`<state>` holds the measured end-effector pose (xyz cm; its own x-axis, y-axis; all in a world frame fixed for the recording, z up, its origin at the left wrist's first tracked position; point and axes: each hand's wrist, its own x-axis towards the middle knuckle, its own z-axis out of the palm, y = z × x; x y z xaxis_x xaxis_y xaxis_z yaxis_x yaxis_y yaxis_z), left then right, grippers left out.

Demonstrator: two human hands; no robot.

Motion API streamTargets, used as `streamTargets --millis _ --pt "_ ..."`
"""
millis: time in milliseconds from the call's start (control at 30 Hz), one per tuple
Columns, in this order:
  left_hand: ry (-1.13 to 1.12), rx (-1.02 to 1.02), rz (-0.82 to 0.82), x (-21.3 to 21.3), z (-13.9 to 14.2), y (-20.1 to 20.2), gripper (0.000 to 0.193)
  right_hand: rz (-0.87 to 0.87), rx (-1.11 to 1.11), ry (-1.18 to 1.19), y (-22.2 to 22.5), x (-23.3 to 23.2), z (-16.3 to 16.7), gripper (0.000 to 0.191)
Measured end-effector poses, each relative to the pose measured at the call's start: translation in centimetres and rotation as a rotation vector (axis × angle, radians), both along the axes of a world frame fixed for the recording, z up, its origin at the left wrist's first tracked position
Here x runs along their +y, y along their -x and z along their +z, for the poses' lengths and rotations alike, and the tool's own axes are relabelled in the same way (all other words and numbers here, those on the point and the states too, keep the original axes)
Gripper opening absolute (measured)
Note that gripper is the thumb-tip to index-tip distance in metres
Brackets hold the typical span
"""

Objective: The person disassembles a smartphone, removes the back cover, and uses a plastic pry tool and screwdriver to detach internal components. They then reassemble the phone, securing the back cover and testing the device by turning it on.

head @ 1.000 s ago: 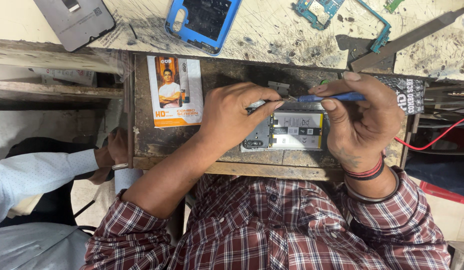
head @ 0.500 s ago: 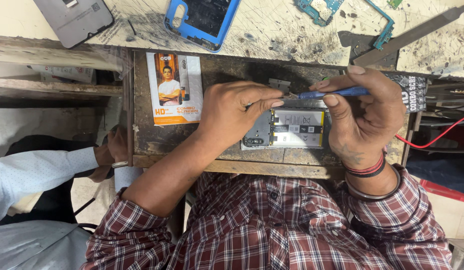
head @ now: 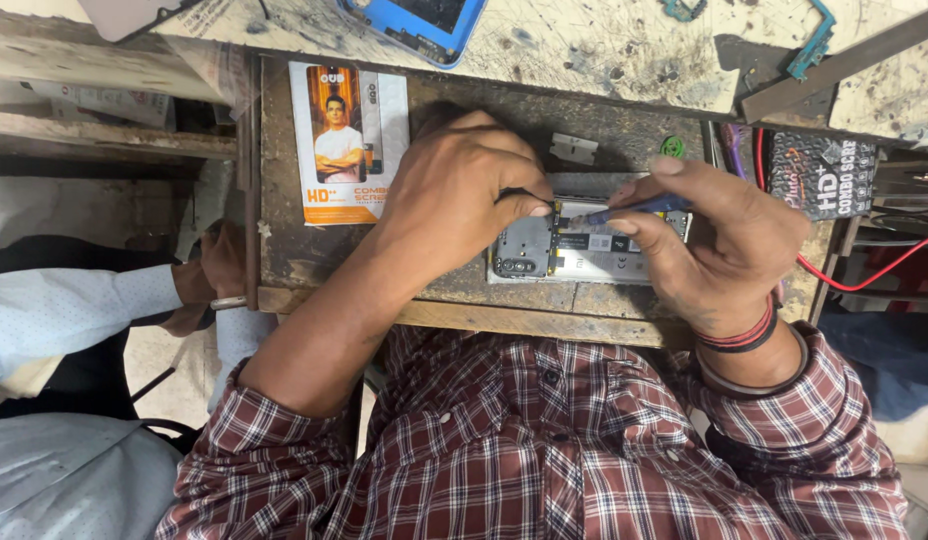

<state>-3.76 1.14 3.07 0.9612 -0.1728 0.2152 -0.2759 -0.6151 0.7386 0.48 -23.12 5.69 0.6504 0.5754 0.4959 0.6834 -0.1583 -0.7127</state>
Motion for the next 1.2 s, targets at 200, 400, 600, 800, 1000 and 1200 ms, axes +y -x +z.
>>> streamTargets --millis 200,400,600,800,1000,1200 --pt "-0.034 -0.010 -0.001 -0.1 -0.7 -0.1 0.020 -0.016 -0.069 0.122 0.3 -0.1 -0.8 0.034" --pt "-0.045 -0.023 -0.006 0.0 -1.2 0.0 0.018 0.004 -0.074 0.156 0.2 0.0 -0.9 0.033" --pt "-0.045 -0.035 -0.017 -0.2 -1.6 -0.2 0.015 0.133 -0.111 0.134 -0.1 1.4 0.3 0.026" --pt "-0.029 -0.034 -0.019 -0.1 -1.3 0.0 0.013 0.161 -0.141 0.158 0.0 1.8 0.3 0.024" --pt "-0.044 -0.018 -0.019 -0.2 -1.0 0.0 0.013 0.146 -0.127 0.210 0.3 1.3 0.3 0.024" --pt "-0.058 -0.088 -0.009 -0.3 -1.4 -0.1 0.012 0.194 -0.117 0.166 0.4 1.8 0.5 0.021"
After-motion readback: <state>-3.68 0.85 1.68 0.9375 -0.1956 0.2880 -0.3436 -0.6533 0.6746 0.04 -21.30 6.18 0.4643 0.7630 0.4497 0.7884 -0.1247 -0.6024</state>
